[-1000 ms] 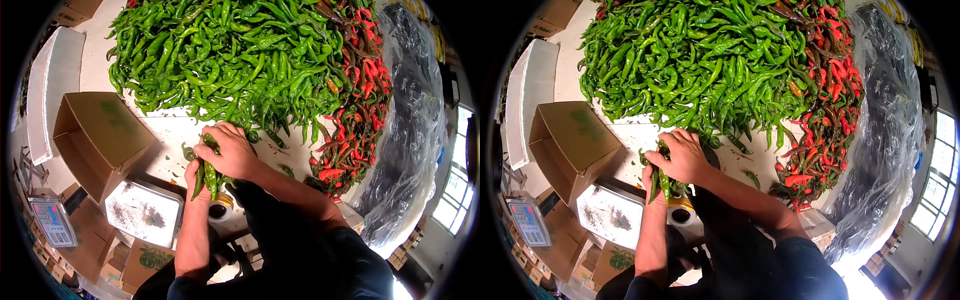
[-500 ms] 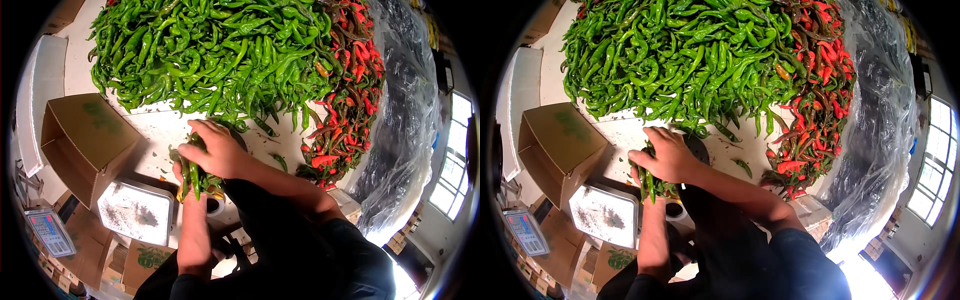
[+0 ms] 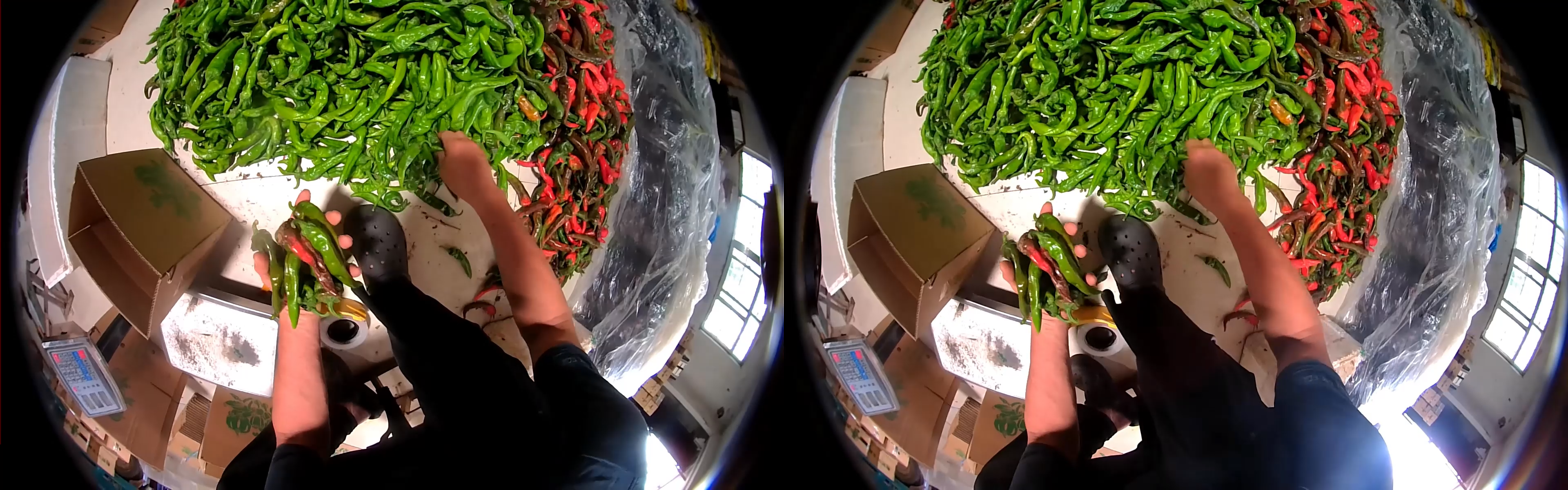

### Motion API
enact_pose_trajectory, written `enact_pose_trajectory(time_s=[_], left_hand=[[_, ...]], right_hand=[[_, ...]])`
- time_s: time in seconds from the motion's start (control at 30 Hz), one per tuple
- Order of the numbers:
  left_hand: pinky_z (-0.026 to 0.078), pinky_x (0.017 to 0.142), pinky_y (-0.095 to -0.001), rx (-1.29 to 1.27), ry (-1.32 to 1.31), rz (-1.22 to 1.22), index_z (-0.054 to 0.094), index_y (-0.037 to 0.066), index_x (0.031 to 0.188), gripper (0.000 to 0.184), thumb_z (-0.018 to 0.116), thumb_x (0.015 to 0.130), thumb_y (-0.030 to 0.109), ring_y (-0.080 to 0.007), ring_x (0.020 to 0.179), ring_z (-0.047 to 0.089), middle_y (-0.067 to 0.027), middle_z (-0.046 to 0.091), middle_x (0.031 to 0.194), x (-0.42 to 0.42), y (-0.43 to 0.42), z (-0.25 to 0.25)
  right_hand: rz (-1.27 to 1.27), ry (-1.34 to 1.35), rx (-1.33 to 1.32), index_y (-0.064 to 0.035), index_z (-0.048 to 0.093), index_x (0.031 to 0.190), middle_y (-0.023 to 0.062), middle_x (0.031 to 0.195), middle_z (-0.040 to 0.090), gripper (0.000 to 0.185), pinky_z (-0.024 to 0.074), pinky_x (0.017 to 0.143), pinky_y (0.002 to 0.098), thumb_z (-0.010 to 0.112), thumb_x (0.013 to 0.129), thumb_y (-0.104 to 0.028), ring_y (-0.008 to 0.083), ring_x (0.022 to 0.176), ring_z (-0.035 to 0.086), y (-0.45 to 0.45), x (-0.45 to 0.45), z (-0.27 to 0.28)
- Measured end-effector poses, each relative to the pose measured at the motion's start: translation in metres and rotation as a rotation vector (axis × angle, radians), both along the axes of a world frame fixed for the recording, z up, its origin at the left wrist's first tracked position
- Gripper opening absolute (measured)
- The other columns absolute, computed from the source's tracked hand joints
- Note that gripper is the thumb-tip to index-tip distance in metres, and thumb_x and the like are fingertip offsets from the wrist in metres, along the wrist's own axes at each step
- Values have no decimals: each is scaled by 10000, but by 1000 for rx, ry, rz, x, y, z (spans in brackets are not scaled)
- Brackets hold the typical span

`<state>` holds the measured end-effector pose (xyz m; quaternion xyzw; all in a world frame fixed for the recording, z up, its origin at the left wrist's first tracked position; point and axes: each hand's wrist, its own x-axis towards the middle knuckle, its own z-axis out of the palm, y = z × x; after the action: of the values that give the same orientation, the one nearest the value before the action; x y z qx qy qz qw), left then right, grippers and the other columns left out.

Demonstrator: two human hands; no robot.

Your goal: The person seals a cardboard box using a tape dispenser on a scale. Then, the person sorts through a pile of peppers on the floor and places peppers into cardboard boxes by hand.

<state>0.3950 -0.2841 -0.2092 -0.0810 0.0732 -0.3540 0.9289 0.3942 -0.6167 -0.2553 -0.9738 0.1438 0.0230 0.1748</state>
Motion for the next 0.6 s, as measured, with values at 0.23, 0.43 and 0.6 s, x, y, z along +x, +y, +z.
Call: enact_pose_trajectory(time_s=[0.23,0.43,0.6], left_hand=[[455,969,-749,-33,-10,-5,73,179,1628,1018,669,904,577,-511,1344,462,-287,314,1567,-1,3,0],[436,950,-780,-49,6,-46,44,178,1629,1033,661,906,583,-521,1329,473,-296,301,1571,-8,-8,6],[435,943,-786,-20,-41,-47,28,171,1629,1027,645,918,583,-521,1339,463,-300,296,1568,-6,-8,12]], right_hand=[[-557,-86,297,-30,702,1035,163,813,692,185,545,748,398,640,933,-172,310,767,687,-8,-64,-3],[-671,-173,550,11,685,1170,167,1017,738,394,561,707,400,734,869,-237,268,760,708,19,-59,-66],[-711,-5,1105,55,620,1244,126,993,727,563,547,737,344,801,828,-279,143,727,658,33,-36,-32]])
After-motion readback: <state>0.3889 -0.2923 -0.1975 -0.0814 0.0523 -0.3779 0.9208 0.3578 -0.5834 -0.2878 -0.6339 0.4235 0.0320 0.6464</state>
